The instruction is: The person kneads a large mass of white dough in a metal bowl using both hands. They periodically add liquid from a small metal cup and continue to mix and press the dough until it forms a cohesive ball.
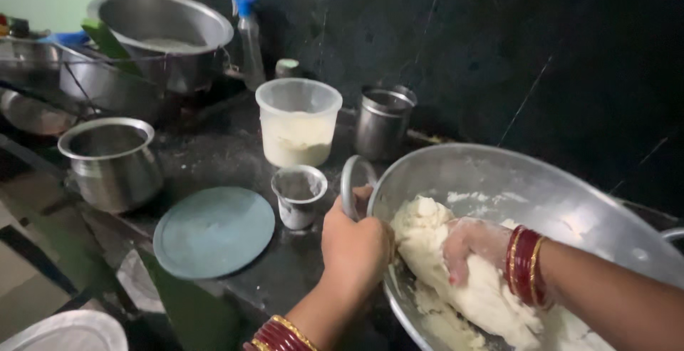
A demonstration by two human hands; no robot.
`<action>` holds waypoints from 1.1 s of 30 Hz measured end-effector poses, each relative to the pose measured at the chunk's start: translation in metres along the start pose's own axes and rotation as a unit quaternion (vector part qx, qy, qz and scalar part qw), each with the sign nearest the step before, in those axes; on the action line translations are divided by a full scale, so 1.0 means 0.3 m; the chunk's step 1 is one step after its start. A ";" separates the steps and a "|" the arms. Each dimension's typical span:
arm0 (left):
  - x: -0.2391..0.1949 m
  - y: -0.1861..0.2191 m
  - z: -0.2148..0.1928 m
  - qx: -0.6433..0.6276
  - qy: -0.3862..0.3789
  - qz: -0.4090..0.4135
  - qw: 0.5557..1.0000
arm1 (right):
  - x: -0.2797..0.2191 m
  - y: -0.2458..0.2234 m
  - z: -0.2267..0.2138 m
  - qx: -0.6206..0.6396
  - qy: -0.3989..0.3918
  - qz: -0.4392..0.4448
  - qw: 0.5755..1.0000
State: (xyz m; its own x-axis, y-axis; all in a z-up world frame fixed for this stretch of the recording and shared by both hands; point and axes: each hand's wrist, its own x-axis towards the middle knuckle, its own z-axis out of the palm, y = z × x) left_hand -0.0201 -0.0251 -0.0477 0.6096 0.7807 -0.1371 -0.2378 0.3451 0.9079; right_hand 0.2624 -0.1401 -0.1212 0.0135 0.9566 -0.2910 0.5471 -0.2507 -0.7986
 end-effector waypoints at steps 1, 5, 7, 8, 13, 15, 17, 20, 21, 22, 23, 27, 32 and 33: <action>0.002 0.002 0.004 0.022 0.002 0.032 0.999 | -0.009 0.013 -0.011 -0.001 0.053 -0.014 0.999; -0.001 0.000 -0.010 0.037 -0.016 0.068 0.997 | -0.108 -0.107 0.073 -0.010 0.171 -0.027 0.985; 0.002 0.002 -0.002 0.020 -0.036 0.052 0.998 | -0.215 -0.229 0.103 0.053 0.174 0.058 0.982; 0.004 0.002 0.003 0.014 -0.041 0.051 0.998 | -0.272 -0.297 0.108 0.099 0.176 0.103 0.974; 0.039 0.003 0.018 0.033 -0.031 0.034 0.998 | -0.359 -0.510 -0.011 0.141 0.230 0.113 0.956; 0.056 -0.010 0.024 0.008 -0.049 0.071 0.996 | -0.277 -0.524 -0.053 0.057 0.369 0.171 0.912; 0.058 -0.024 0.033 0.048 -0.053 0.175 0.982 | -0.174 -0.519 -0.006 0.102 0.288 0.147 0.941; 0.074 -0.010 0.023 0.047 -0.044 0.107 0.992 | -0.056 -0.540 0.081 0.092 0.278 0.165 0.942; 0.071 -0.005 0.027 0.037 -0.039 0.044 0.998 | -0.051 -0.548 0.109 0.077 0.294 0.183 0.935; 0.068 0.001 0.032 0.013 -0.043 0.048 0.998 | -0.072 -0.556 0.125 0.086 0.278 0.154 0.944; 0.066 0.007 0.038 -0.013 -0.047 0.051 0.998 | -0.096 -0.565 0.139 0.093 0.263 0.125 0.952; 0.060 0.038 0.046 0.003 -0.011 -0.027 1.000 | -0.291 -0.581 0.185 -0.023 0.255 0.267 0.929; 0.057 0.041 0.043 -0.009 -0.060 0.004 0.998 | -0.519 -0.511 0.278 0.114 0.234 0.372 0.891; 0.059 0.047 0.050 -0.006 -0.072 0.020 0.997 | -0.525 -0.502 0.272 0.094 0.222 0.369 0.898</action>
State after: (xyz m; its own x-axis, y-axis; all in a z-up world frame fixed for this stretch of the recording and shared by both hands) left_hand -0.0014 -0.0144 -0.0313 0.7015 0.7114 -0.0423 -0.2719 0.3220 0.9069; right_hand 0.1097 -0.2650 0.0020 0.6685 0.4750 -0.5723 0.1019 -0.8207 -0.5622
